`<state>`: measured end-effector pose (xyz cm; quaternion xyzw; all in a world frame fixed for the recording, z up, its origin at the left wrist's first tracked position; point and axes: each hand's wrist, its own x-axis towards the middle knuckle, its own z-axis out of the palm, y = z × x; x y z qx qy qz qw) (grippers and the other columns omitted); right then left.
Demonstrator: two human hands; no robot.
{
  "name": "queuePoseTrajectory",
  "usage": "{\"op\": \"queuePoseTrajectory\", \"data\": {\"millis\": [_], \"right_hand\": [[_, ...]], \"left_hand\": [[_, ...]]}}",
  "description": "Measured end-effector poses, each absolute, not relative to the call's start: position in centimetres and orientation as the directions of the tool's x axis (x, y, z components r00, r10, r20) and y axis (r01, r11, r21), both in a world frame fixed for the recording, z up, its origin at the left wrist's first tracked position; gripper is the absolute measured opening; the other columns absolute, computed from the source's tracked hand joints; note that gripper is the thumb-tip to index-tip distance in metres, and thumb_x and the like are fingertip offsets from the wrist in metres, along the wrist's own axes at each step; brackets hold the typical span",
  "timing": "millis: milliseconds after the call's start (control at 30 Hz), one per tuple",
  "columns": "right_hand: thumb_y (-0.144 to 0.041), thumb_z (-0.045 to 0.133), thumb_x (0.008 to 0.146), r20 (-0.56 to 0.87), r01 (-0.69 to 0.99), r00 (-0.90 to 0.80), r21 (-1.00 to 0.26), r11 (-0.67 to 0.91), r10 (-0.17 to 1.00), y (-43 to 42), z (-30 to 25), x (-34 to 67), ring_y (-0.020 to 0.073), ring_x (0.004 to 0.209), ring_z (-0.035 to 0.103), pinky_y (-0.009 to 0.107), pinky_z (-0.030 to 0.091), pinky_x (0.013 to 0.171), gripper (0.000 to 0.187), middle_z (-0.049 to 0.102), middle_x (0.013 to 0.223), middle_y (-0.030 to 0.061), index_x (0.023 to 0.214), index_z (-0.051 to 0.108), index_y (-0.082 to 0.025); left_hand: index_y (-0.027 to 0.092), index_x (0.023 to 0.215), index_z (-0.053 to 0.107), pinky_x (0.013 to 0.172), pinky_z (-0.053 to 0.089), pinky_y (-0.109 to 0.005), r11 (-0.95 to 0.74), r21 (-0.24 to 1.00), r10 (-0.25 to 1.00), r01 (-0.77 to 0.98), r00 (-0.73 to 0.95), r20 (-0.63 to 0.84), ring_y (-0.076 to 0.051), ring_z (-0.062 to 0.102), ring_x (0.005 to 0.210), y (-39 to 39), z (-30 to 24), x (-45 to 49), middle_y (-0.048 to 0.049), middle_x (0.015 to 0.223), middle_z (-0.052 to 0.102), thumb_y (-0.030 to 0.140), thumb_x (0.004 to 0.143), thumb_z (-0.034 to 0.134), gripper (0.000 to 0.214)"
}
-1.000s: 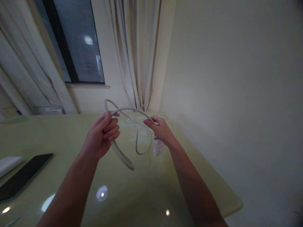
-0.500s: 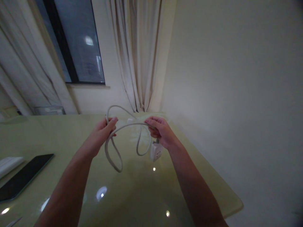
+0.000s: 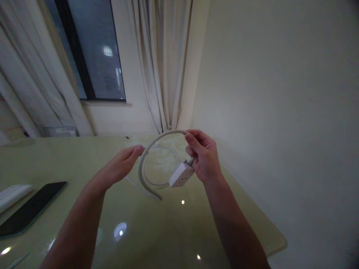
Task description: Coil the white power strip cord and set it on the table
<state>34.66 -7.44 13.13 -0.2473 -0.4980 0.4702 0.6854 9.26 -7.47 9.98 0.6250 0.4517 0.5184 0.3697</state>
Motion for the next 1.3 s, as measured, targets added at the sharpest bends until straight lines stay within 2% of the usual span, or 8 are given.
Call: {"op": "queuePoseTrajectory", "data": {"millis": [133, 233, 433, 600, 700, 833, 967, 1300], "right_hand": [[-0.044, 0.083, 0.08, 0.489, -0.362, 0.237, -0.757, 0.543, 0.839, -8.0, 13.5, 34.9, 0.0074, 0.051, 0.028, 0.026, 0.02, 0.043, 0.026, 0.049, 0.072, -0.0054, 0.089, 0.069, -0.024], [-0.046, 0.083, 0.081, 0.492, -0.338, 0.318, -0.74, 0.582, 0.81, -8.2, 13.6, 35.6, 0.0074, 0.051, 0.029, 0.026, 0.022, 0.043, 0.028, 0.044, 0.069, -0.0069, 0.089, 0.067, -0.024], [-0.045, 0.089, 0.074, 0.46, -0.385, 0.385, -0.708, 0.593, 0.8, -8.8, 13.0, 36.0, 0.0059, 0.05, 0.029, 0.025, 0.021, 0.042, 0.033, 0.047, 0.069, -0.0065, 0.089, 0.072, -0.022], [-0.045, 0.082, 0.077, 0.418, -0.478, 0.211, -0.744, 0.466, 0.884, -9.0, 12.0, 33.0, 0.0064, 0.052, 0.03, 0.024, 0.026, 0.044, 0.029, 0.057, 0.075, -0.0026, 0.091, 0.079, -0.02], [-0.043, 0.08, 0.08, 0.44, -0.492, 0.105, -0.756, 0.431, 0.892, -8.9, 11.9, 30.9, 0.0083, 0.059, 0.045, 0.023, 0.04, 0.053, 0.025, 0.064, 0.079, -0.0007, 0.092, 0.081, -0.021], [-0.041, 0.081, 0.083, 0.553, -0.253, -0.01, -0.808, 0.533, 0.833, -8.2, 12.4, 29.8, 0.0142, 0.076, 0.061, 0.027, 0.05, 0.069, 0.021, 0.074, 0.088, 0.0029, 0.091, 0.083, -0.022], [-0.039, 0.076, 0.09, 0.676, 0.038, -0.009, -0.736, 0.676, 0.737, -7.4, 12.5, 30.1, 0.0131, 0.066, 0.058, 0.026, 0.046, 0.062, 0.02, 0.071, 0.08, 0.0014, 0.091, 0.079, -0.02], [-0.029, 0.068, 0.097, 0.722, 0.322, 0.064, -0.669, 0.67, 0.689, -6.6, 11.6, 30.2, 0.0124, 0.064, 0.065, 0.026, 0.051, 0.065, 0.01, 0.071, 0.092, 0.0025, 0.093, 0.063, -0.021]], "left_hand": [[0.023, 0.103, 0.084, 0.102, 0.052, -0.041, -0.362, 0.917, 0.816, 0.166, 0.533, 0.225, -0.03, 0.071, 0.111, -11.4, 10.3, 11.3, -0.0151, 0.11, 0.078, 0.069, 0.101, 0.044, 0.061], [0.025, 0.109, 0.081, 0.103, 0.051, -0.04, -0.388, 0.899, 0.736, 0.205, 0.656, 0.168, -0.027, 0.07, 0.11, -13.3, 7.2, 12.8, -0.0116, 0.112, 0.078, 0.061, 0.101, 0.054, 0.045], [0.02, 0.067, 0.061, 0.055, 0.036, -0.027, -0.285, 0.942, 0.952, 0.179, 0.168, 0.256, -0.015, 0.044, 0.057, -13.9, 1.3, 14.1, 0.0007, 0.061, 0.049, 0.074, 0.096, 0.051, 0.061], [0.02, 0.088, 0.069, 0.056, 0.034, -0.025, -0.405, 0.914, 0.912, -0.032, -0.084, 0.401, -0.013, 0.039, 0.059, -13.8, 4.4, 14.8, 0.0048, 0.064, 0.039, 0.069, 0.095, 0.059, 0.051], [0.019, 0.105, 0.076, 0.066, 0.046, -0.026, -0.487, 0.873, 0.866, 0.011, -0.118, 0.485, -0.015, 0.053, 0.071, -13.3, 7.0, 15.5, -0.0006, 0.077, 0.056, 0.067, 0.096, 0.061, 0.051], [0.016, 0.11, 0.076, 0.087, 0.054, -0.034, -0.506, 0.856, 0.844, 0.11, -0.144, 0.517, -0.022, 0.068, 0.093, -12.2, 9.0, 15.3, -0.0107, 0.099, 0.073, 0.068, 0.097, 0.057, 0.056], [0.017, 0.101, 0.076, 0.076, 0.053, -0.033, -0.536, 0.778, 0.792, 0.328, -0.123, 0.598, -0.021, 0.066, 0.079, -11.0, 9.9, 14.2, -0.0081, 0.085, 0.073, 0.067, 0.1, 0.049, 0.057], [0.019, 0.108, 0.073, 0.044, 0.021, -0.025, -0.537, 0.834, 0.773, 0.126, -0.322, 0.547, -0.011, 0.028, 0.049, -8.1, 10.6, 14.4, 0.0067, 0.062, 0.032, 0.06, 0.103, 0.052, 0.047]]}}
